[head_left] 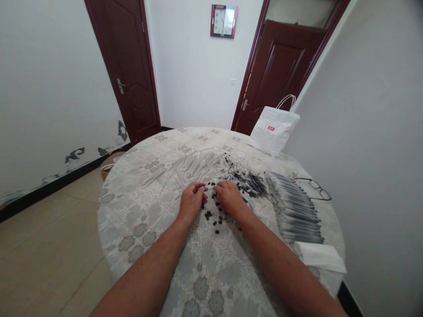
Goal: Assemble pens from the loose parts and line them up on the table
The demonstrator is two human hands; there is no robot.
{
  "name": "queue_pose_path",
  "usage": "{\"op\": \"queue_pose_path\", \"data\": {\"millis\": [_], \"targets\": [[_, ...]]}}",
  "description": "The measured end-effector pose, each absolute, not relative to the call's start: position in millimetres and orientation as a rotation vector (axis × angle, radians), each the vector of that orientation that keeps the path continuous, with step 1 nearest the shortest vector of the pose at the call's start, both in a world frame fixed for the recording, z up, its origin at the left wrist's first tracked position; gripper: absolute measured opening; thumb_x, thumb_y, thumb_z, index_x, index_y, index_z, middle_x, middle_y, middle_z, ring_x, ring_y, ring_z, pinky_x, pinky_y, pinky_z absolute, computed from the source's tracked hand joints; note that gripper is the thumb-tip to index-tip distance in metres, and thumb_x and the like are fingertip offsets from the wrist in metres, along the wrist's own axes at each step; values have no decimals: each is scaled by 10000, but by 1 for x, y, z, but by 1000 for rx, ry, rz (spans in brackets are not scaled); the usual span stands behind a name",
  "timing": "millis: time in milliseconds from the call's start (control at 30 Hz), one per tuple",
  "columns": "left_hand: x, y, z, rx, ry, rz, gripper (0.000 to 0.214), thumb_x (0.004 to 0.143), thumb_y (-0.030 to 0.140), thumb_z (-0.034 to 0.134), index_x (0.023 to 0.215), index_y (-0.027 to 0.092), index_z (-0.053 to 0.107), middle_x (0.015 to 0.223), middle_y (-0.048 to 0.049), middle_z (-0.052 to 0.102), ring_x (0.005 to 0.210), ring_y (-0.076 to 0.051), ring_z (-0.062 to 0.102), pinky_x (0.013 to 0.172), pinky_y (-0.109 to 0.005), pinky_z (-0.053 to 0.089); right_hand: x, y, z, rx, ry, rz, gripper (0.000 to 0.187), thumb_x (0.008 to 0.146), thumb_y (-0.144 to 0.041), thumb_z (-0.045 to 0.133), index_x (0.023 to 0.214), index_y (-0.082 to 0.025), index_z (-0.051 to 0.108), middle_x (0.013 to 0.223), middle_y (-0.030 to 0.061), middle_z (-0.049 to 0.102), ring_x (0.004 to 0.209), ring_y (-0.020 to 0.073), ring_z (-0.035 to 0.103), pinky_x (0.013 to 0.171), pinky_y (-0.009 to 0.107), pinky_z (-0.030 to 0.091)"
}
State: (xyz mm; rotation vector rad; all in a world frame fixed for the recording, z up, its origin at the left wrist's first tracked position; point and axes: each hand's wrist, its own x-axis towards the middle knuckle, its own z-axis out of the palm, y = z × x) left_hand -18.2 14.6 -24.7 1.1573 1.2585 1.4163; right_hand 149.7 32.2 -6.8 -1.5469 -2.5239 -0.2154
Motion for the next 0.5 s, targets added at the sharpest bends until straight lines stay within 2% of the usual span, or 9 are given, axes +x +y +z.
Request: {"op": "queue_pose_path", "data": {"millis": [300, 400, 500], "targets": [[-10, 8, -25, 1389, 1248, 1259, 290, 854, 346, 568, 1060, 167, 666, 937, -88, 727, 701, -173, 698, 598, -282, 560, 173, 5, -17, -1417, -2366, -133, 243, 948, -182, 520, 1136, -191, 674, 1067, 90, 650, 1049, 233, 505, 938, 342, 353], [-12, 7, -27, 1510, 1291, 1268, 267, 885, 318, 519, 1060, 188, 672, 994, -82, 724, 751, -172, 705, 597, -266, 545, 173, 0, -20, -1407, -2394, -110, 239, 945, -182, 524, 1131, -193, 674, 1064, 90, 645, 1049, 232, 502, 939, 341, 355], [-17, 8, -28, 1576, 1398, 1262, 275, 915, 296, 461, 1072, 203, 666, 941, -59, 725, 715, -162, 689, 608, -272, 533, 168, -5, -22, -1359, -2461, -65, 239, 932, -191, 548, 1134, -203, 675, 1055, 83, 638, 1043, 227, 497, 941, 340, 353]]}}
